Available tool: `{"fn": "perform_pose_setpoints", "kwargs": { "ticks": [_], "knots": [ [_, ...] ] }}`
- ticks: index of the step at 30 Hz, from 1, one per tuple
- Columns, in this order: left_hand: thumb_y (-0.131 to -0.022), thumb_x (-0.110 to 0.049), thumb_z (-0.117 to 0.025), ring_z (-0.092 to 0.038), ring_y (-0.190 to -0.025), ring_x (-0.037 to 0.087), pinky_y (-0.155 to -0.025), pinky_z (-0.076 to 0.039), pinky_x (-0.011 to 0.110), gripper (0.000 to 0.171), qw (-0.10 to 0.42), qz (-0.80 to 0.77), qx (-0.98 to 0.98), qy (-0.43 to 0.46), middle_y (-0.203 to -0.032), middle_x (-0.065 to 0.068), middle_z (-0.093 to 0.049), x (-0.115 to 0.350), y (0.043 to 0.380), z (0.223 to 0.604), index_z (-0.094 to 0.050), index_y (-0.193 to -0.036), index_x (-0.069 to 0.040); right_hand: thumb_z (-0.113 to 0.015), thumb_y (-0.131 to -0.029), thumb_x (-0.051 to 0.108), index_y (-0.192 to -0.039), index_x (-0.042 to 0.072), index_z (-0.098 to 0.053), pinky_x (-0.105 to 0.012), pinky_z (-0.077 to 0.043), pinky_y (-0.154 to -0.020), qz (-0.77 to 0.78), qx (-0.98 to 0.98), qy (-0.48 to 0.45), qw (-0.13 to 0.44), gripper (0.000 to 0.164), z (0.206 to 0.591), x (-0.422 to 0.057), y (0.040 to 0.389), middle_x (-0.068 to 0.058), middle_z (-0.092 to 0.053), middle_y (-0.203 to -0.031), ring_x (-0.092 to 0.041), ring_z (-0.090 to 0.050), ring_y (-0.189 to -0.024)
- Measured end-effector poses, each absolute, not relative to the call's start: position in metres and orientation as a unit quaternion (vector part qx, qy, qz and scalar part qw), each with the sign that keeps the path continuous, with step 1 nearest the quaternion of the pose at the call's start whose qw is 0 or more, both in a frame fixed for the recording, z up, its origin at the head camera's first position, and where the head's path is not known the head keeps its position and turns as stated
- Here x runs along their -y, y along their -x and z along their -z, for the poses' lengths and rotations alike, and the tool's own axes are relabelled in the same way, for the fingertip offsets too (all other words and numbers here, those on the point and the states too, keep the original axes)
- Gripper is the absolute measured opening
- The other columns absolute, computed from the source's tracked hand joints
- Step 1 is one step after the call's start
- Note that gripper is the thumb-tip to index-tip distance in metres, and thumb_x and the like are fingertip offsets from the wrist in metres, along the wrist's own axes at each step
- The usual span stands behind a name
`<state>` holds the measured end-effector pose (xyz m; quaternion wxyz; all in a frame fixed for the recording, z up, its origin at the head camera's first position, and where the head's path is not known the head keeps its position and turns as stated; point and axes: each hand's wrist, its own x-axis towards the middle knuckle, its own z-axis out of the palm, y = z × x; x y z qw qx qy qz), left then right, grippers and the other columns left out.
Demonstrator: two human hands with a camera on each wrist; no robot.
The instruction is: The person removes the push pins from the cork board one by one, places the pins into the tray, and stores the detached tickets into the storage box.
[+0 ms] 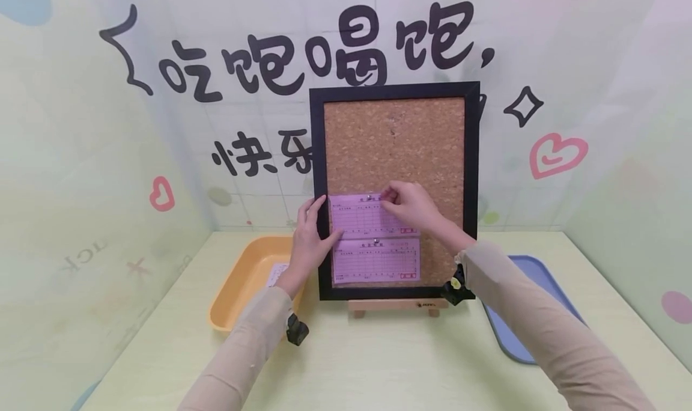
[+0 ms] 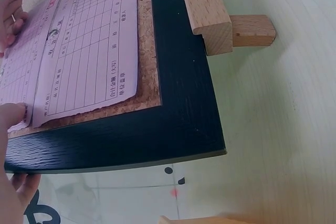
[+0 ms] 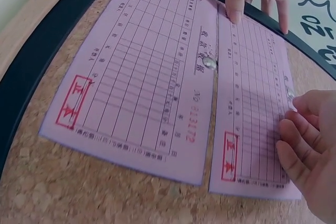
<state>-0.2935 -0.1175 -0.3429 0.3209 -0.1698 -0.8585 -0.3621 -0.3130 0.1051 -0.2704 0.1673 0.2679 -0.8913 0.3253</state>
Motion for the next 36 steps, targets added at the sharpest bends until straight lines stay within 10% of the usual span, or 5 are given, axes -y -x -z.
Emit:
{"fn": "perform_pose_setpoints", "kwargs": {
  "ticks": [36],
  "knots": [
    [-0.075, -0.014, -0.074, -0.045, -0.115, 0.036, -0.098, -0.038, 0.045, 0.073, 0.312, 0.374, 0.857, 0.168, -0.136, 0.018, -0.032, 0.117, 0.293, 0.343, -0.035, -0.136, -0.011, -0.061, -0.079, 0.006, -0.087, 0.004, -0.064, -0.025, -0.043, -0.055, -0.303, 0.898, -0.205, 0.245, 0.008, 0.279, -0.073, 0.313, -0.004, -0.061, -0.069, -0.015, -0.053, -0.061]
  ]
}}
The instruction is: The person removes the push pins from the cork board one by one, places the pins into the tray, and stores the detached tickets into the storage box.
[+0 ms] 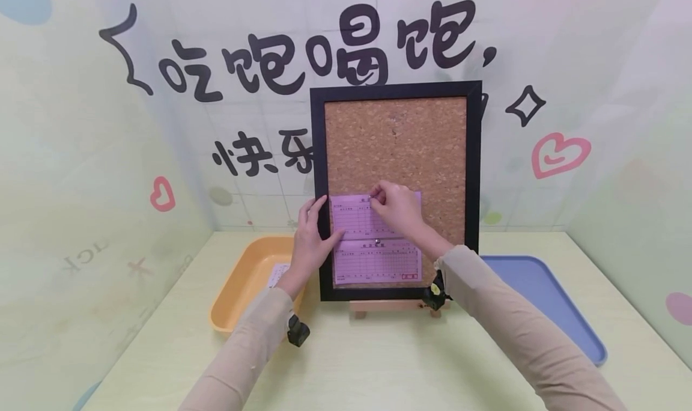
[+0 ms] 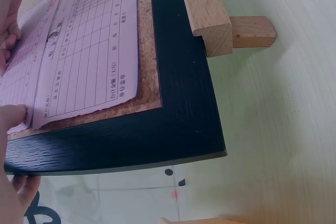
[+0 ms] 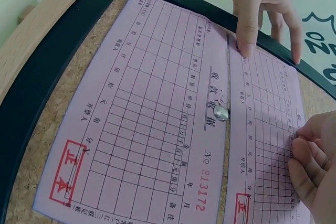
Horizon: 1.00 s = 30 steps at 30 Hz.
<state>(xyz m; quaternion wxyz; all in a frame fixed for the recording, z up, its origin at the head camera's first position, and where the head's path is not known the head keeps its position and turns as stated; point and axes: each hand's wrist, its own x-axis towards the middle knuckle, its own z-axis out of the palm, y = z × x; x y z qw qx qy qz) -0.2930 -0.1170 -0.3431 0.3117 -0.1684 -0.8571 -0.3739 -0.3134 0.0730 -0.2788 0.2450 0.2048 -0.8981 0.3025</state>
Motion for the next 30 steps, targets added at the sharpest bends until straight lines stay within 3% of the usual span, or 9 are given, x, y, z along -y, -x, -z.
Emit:
{"fn": "perform_pose_setpoints", "kwargs": {
  "ticks": [30],
  "knots": [
    [-0.076, -0.016, -0.073, -0.045, -0.116, 0.035, -0.098, -0.038, 0.044, 0.073, 0.313, 0.370, 0.857, 0.174, -0.135, 0.018, -0.033, 0.1187, 0.2920, 0.3429, -0.034, -0.137, -0.011, -0.060, -0.081, 0.007, -0.090, 0.004, -0.064, -0.022, -0.040, -0.052, -0.346, 0.886, -0.223, 0.215, 0.011, 0.2799, -0.0781, 0.3114, -0.003, -0.059, -0.069, -0.012, -0.050, -0.057]
  ]
}}
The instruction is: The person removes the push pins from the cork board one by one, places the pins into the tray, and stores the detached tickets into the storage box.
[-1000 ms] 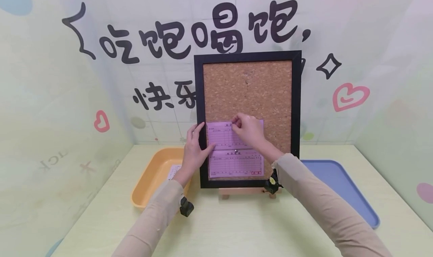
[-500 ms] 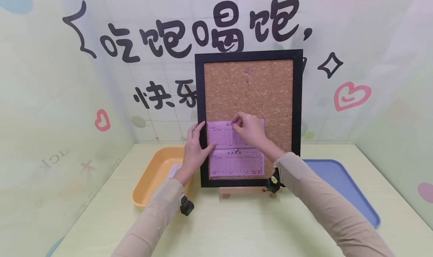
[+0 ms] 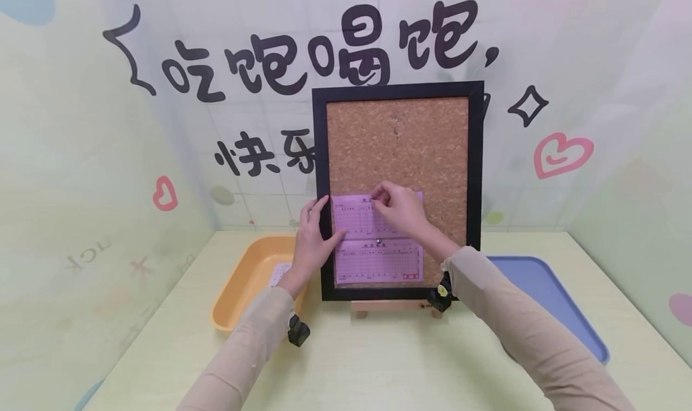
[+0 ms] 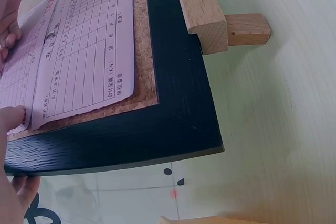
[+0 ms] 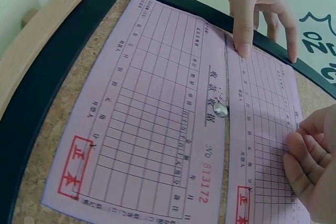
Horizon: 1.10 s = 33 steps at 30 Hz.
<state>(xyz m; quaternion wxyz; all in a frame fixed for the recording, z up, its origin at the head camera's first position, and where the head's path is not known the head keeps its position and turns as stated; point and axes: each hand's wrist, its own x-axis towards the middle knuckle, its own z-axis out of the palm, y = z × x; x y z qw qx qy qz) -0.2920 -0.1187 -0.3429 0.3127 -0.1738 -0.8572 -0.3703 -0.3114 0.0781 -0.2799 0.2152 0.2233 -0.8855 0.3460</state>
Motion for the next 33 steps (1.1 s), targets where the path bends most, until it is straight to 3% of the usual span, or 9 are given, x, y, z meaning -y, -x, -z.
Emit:
{"fn": "perform_pose_setpoints", "kwargs": {
  "ticks": [23, 33],
  "knots": [
    [-0.076, -0.015, -0.073, -0.044, -0.117, 0.034, -0.099, -0.037, 0.043, 0.072, 0.304, 0.373, 0.860, 0.170, -0.136, 0.018, -0.033, 0.118, 0.292, 0.344, -0.034, -0.137, -0.012, -0.059, -0.080, 0.006, -0.087, 0.002, -0.066, -0.022, -0.038, -0.049, -0.343, 0.876, -0.216, 0.262, 0.010, 0.284, -0.075, 0.312, -0.004, -0.059, -0.065, -0.012, -0.049, -0.054],
    [-0.076, -0.015, -0.073, -0.044, -0.117, 0.035, -0.099, -0.037, 0.044, 0.072, 0.303, 0.373, 0.860, 0.170, -0.135, 0.019, -0.034, 0.118, 0.292, 0.343, -0.034, -0.137, -0.011, -0.057, -0.082, 0.005, -0.087, 0.003, -0.065, -0.022, -0.037, -0.049, -0.325, 0.889, -0.202, 0.254, 0.010, 0.282, -0.069, 0.311, -0.004, -0.059, -0.065, -0.013, -0.048, -0.055]
  ]
}}
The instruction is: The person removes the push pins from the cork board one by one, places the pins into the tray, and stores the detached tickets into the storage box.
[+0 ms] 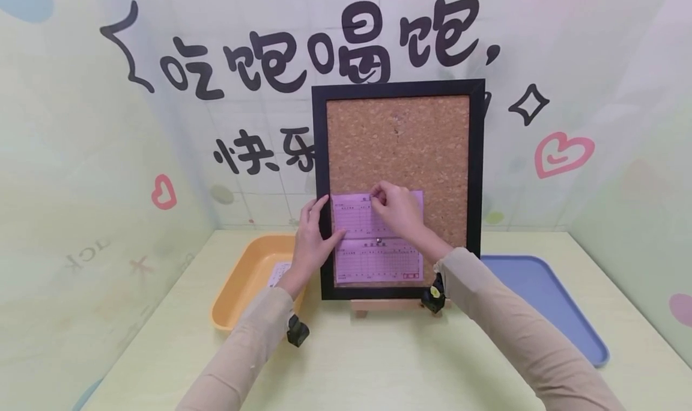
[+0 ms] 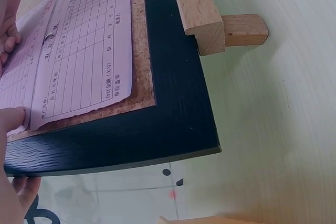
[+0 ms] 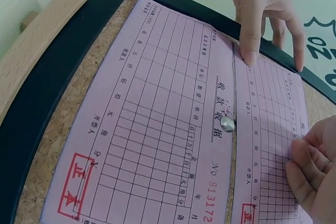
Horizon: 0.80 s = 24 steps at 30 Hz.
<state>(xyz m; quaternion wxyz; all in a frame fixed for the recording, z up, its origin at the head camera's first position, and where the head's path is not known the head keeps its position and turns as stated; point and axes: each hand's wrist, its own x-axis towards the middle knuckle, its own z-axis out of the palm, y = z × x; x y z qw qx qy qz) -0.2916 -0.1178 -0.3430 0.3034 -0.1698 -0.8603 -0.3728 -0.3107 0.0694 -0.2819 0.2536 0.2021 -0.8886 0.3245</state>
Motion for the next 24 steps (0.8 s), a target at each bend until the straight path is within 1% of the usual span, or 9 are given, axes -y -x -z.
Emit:
{"fn": "perform_pose_setpoints", "kwargs": {
  "ticks": [9, 17, 24],
  "knots": [
    [-0.075, -0.014, -0.074, -0.045, -0.116, 0.035, -0.099, -0.038, 0.044, 0.072, 0.314, 0.371, 0.857, 0.171, -0.133, 0.019, -0.035, 0.118, 0.291, 0.344, -0.035, -0.136, -0.011, -0.054, -0.084, 0.007, -0.088, 0.003, -0.064, -0.024, -0.039, -0.050, -0.317, 0.896, -0.195, 0.243, 0.010, 0.280, -0.067, 0.309, -0.005, -0.062, -0.070, -0.014, -0.051, -0.056],
    [-0.074, -0.014, -0.074, -0.044, -0.116, 0.035, -0.099, -0.037, 0.045, 0.073, 0.312, 0.379, 0.855, 0.170, -0.133, 0.019, -0.035, 0.118, 0.291, 0.344, -0.035, -0.136, -0.010, -0.052, -0.086, 0.007, -0.088, 0.003, -0.062, -0.023, -0.037, -0.049, -0.307, 0.903, -0.198, 0.226, 0.010, 0.277, -0.067, 0.309, -0.005, -0.059, -0.067, -0.014, -0.048, -0.055],
    [-0.074, -0.014, -0.075, -0.043, -0.117, 0.034, -0.099, -0.036, 0.044, 0.073, 0.310, 0.380, 0.854, 0.172, -0.133, 0.019, -0.035, 0.117, 0.292, 0.344, -0.035, -0.136, -0.010, -0.051, -0.087, 0.008, -0.090, 0.004, -0.063, -0.023, -0.037, -0.049, -0.276, 0.918, -0.199, 0.204, 0.013, 0.270, -0.069, 0.308, -0.005, -0.061, -0.071, -0.014, -0.050, -0.056]
  ]
}}
